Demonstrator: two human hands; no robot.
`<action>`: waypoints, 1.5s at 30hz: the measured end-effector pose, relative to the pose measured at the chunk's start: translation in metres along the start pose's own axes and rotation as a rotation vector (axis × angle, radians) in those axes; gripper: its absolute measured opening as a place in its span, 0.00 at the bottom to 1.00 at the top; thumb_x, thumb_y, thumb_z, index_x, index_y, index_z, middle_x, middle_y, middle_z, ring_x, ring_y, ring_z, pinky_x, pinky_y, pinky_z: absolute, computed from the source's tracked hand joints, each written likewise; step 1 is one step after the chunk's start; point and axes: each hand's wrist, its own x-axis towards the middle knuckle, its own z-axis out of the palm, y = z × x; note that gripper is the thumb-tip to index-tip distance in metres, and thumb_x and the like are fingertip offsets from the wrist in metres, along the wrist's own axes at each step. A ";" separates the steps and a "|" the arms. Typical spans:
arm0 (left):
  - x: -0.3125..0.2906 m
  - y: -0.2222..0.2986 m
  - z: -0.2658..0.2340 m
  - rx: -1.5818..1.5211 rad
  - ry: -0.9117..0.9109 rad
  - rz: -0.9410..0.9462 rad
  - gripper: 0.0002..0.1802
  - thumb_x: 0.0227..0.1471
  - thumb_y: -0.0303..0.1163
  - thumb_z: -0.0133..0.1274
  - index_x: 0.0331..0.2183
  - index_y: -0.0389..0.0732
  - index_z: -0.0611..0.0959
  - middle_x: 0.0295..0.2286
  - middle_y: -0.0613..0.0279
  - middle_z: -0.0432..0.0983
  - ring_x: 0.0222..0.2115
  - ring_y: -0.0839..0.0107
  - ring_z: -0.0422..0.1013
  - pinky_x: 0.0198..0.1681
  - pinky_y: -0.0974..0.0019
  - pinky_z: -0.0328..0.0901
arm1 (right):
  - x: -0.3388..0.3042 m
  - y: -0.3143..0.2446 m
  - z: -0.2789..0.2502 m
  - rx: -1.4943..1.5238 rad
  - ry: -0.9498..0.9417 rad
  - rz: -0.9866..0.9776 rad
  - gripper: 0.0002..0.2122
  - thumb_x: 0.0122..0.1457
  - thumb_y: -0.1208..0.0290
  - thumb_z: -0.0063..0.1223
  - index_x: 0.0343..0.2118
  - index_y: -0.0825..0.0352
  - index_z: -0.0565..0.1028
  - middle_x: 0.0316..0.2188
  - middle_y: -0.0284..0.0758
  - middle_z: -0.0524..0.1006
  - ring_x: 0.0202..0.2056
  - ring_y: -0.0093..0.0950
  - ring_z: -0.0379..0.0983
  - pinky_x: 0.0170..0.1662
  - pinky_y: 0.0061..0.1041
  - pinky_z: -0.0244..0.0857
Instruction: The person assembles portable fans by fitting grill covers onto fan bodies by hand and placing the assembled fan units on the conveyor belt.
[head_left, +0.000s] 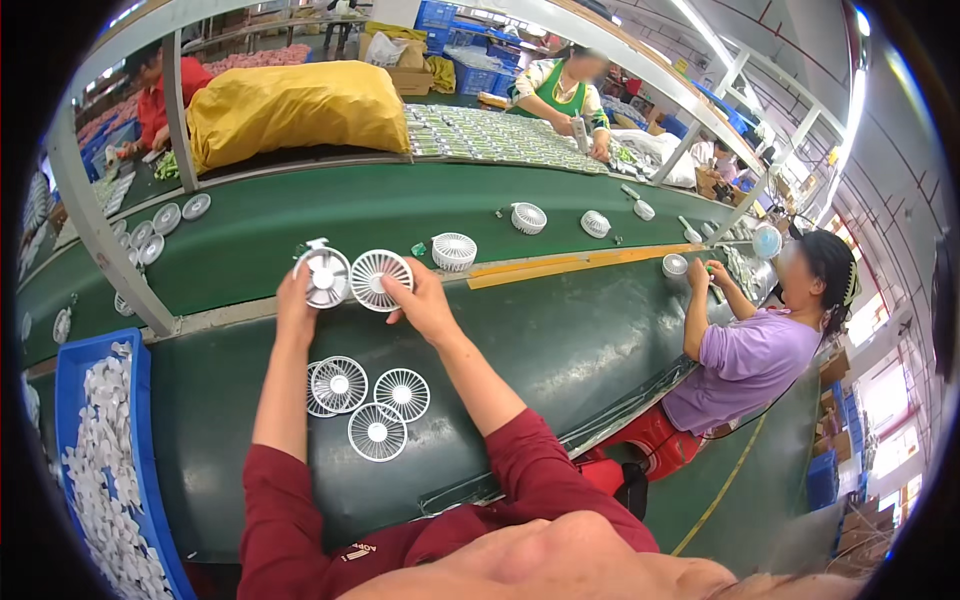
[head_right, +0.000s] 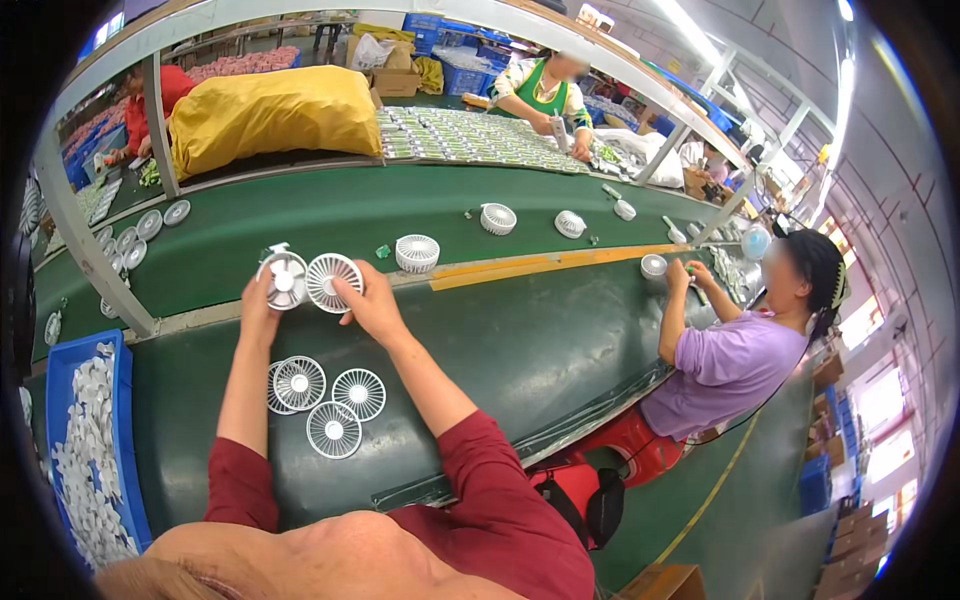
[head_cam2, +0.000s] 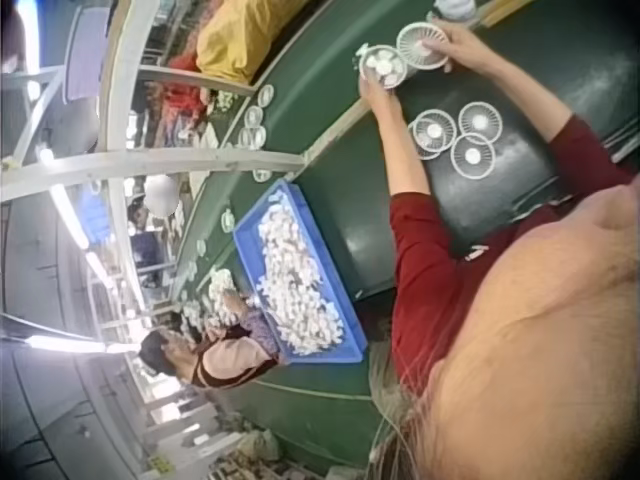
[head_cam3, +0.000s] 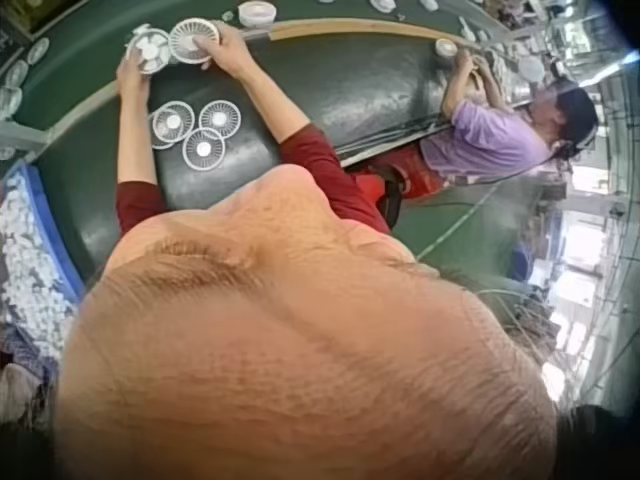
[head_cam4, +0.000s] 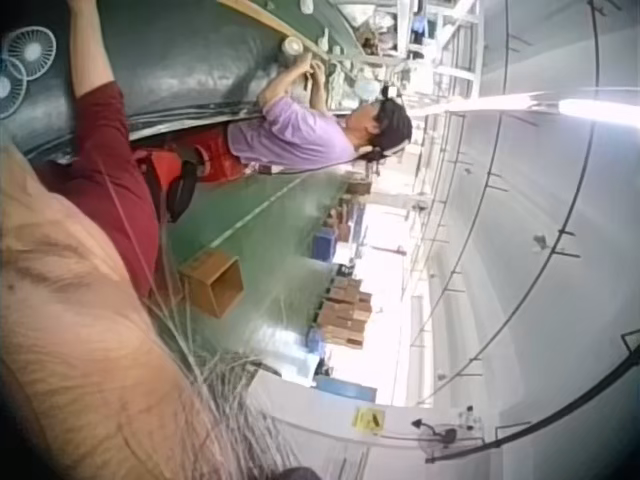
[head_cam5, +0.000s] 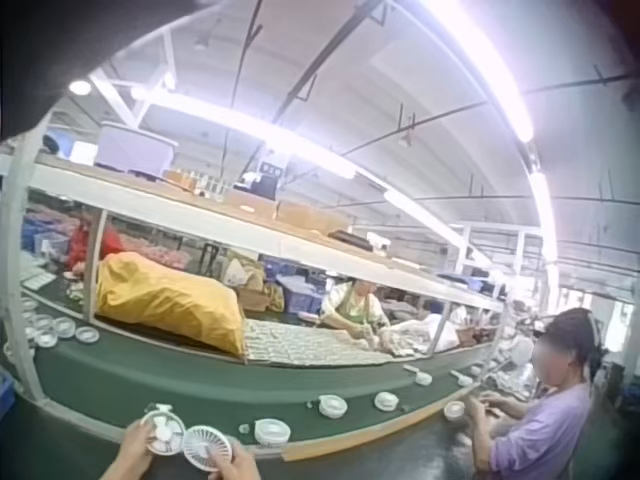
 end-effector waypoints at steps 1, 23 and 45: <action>-0.006 -0.001 0.006 -0.116 -0.035 -0.020 0.18 0.61 0.39 0.45 0.48 0.39 0.74 0.42 0.58 0.76 0.41 0.67 0.74 0.44 0.62 0.71 | 0.005 -0.002 0.012 -0.007 0.025 -0.031 0.14 0.58 0.71 0.53 0.46 0.69 0.70 0.33 0.34 0.77 0.28 0.18 0.74 0.18 0.13 0.67; -0.088 0.016 0.079 -0.147 -0.003 0.152 0.21 0.65 0.41 0.36 0.54 0.42 0.64 0.45 0.60 0.67 0.44 0.71 0.68 0.47 0.66 0.64 | -0.017 0.017 0.053 -0.489 -0.068 -0.584 0.37 0.58 0.46 0.45 0.62 0.68 0.52 0.60 0.49 0.55 0.61 0.45 0.53 0.62 0.38 0.48; -0.107 0.074 0.083 0.030 -0.275 0.261 0.17 0.65 0.38 0.37 0.46 0.37 0.73 0.45 0.56 0.72 0.46 0.68 0.69 0.50 0.63 0.64 | 0.078 0.092 -0.019 -0.876 0.386 -0.473 0.32 0.48 0.68 0.61 0.56 0.70 0.61 0.55 0.51 0.63 0.58 0.48 0.56 0.61 0.42 0.50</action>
